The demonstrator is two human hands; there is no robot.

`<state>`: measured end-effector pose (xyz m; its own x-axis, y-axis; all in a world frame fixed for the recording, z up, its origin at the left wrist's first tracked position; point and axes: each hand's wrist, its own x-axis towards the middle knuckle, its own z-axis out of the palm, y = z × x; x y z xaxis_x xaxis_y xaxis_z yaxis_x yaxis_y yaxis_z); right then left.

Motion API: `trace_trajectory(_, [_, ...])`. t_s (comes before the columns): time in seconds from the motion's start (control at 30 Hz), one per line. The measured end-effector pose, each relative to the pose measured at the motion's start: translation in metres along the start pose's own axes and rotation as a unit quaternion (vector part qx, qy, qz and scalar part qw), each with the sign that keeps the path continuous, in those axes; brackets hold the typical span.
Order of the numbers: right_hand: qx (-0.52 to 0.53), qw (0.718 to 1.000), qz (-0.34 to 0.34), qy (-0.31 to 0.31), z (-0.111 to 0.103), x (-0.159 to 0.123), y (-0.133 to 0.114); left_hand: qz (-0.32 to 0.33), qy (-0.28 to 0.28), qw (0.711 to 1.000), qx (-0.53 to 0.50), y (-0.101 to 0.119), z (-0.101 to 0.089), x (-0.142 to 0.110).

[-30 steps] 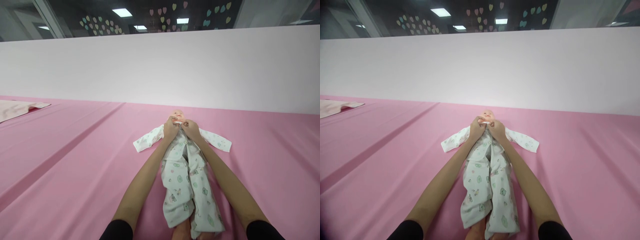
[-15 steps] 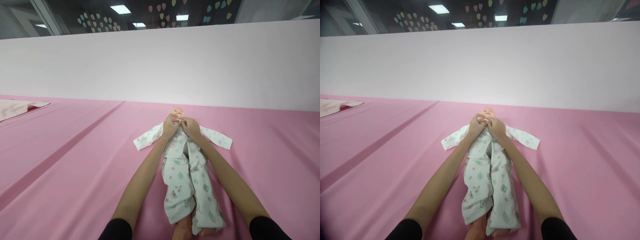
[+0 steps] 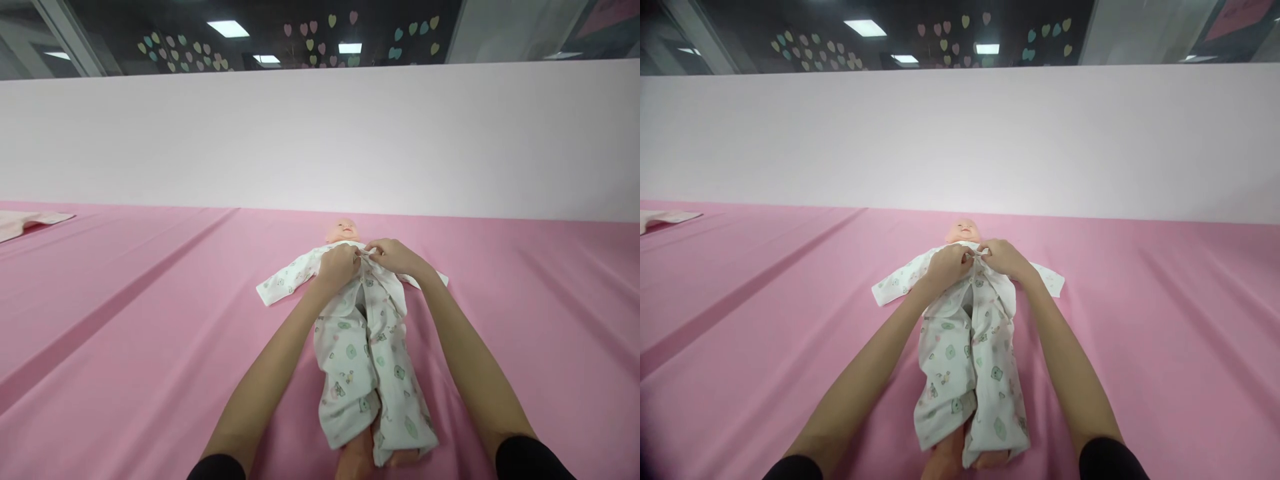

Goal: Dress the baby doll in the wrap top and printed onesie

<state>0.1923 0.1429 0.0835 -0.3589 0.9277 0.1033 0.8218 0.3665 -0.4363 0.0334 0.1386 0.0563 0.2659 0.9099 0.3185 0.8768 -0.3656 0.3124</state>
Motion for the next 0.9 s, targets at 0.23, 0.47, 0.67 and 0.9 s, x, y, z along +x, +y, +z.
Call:
trace_trajectory(0.23, [0.006,1.0,0.014,0.017,0.003,0.002,-0.003,0.001,0.006,0.995,-0.096,-0.005,0.0,0.001])
trace_trajectory(0.47, [0.049,0.997,0.009,0.066,0.009,0.006,-0.006,-0.049,-0.061,0.928,-0.365,-0.016,-0.004,0.007])
trace_trajectory(0.67, [0.068,0.996,0.008,0.056,0.005,0.003,-0.012,-0.091,-0.075,0.9,-0.421,-0.012,-0.007,0.006])
trace_trajectory(0.9, [0.042,0.997,0.016,0.064,0.007,0.0,-0.017,-0.099,-0.063,0.885,-0.451,-0.013,-0.005,0.007])
